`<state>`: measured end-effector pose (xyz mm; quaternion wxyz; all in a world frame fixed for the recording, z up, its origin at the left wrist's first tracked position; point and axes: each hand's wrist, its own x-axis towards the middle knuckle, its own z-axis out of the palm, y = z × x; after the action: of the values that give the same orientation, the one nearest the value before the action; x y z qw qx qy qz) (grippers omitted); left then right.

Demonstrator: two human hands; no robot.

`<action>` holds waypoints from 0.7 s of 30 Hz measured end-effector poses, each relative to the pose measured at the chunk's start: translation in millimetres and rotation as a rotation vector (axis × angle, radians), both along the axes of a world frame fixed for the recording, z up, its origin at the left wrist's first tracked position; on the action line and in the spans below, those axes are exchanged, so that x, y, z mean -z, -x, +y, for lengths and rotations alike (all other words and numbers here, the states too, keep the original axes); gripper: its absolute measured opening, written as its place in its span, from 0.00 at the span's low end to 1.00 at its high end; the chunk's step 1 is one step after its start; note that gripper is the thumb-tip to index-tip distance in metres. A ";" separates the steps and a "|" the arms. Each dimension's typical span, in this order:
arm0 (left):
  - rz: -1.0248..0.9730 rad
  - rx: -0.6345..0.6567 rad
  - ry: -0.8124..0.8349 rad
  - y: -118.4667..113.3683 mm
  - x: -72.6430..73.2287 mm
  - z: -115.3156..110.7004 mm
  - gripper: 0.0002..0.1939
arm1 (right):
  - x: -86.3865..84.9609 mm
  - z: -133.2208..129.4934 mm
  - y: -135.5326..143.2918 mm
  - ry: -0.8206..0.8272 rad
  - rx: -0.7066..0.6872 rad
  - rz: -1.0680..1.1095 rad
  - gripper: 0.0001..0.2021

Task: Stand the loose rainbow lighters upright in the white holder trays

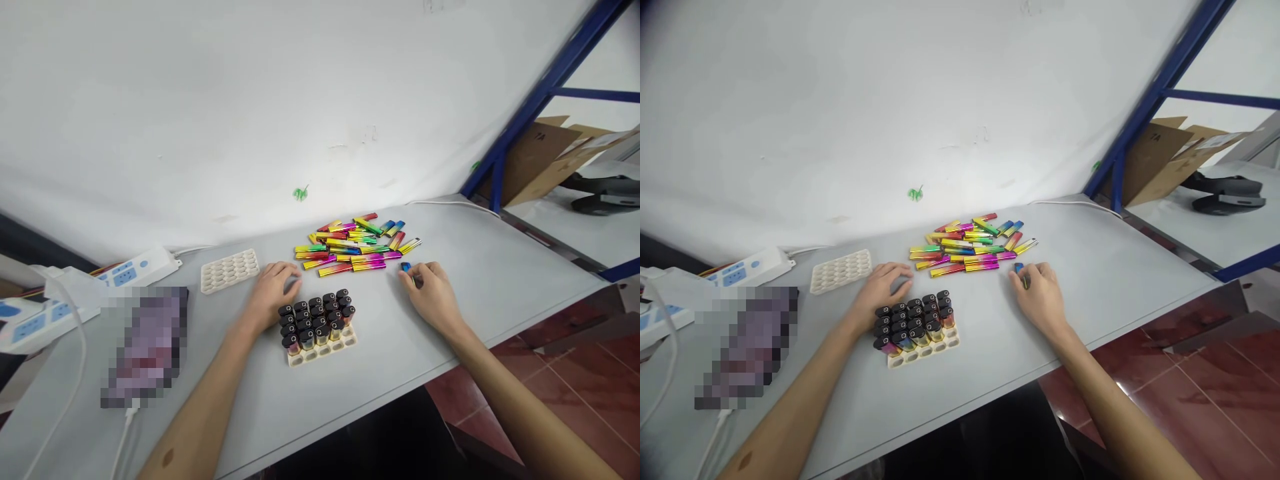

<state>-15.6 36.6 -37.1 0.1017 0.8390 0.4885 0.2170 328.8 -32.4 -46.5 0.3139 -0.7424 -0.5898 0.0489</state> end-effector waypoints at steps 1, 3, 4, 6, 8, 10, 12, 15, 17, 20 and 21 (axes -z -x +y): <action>0.000 0.000 -0.002 0.2 0.4 0.1 0.09 | 0.8 -0.2 -0.3 -0.002 0.006 -0.012 0.13; 0.001 0.001 -0.003 0.6 1.0 0.2 0.09 | 1.9 -0.5 -1.2 -0.015 0.015 -0.048 0.11; 0.002 -0.001 -0.004 0.7 1.2 0.1 0.09 | 2.1 -0.7 -1.5 -0.021 0.018 -0.059 0.10; 0.003 -0.001 -0.005 0.7 1.0 -0.2 0.09 | 1.8 -1.2 -1.5 -0.030 0.016 -0.061 0.08; 0.000 -0.002 -0.005 0.4 0.3 -0.7 0.09 | 0.8 -2.0 -0.8 -0.032 0.012 -0.054 0.08; -0.004 -0.005 -0.002 0.0 -0.5 -1.2 0.09 | -0.3 -2.7 0.1 -0.027 0.012 -0.051 0.11; -0.007 -0.011 -0.002 -0.4 -1.1 -1.5 0.09 | -1.0 -3.0 0.6 -0.018 0.014 -0.051 0.13; -0.002 -0.011 -0.002 -0.4 -0.8 -1.1 0.09 | -0.8 -2.7 0.4 -0.009 0.007 -0.058 0.14; 0.007 -0.007 0.000 -0.1 -0.2 -0.6 0.09 | -0.4 -2.2 -0.2 -0.007 0.006 -0.063 0.14; 0.008 -0.006 0.003 -0.1 0.0 -0.2 0.09 | 0.0 -1.8 -0.9 -0.003 0.007 -0.065 0.14; 0.006 -0.007 0.005 -0.2 -0.2 -0.2 0.09 | 0.0 -1.8 -0.9 -0.003 0.005 -0.065 0.14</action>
<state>-15.4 36.4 -36.9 0.1017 0.8377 0.4922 0.2137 329.7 -34.2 -46.5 0.2959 -0.7445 -0.5980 0.0230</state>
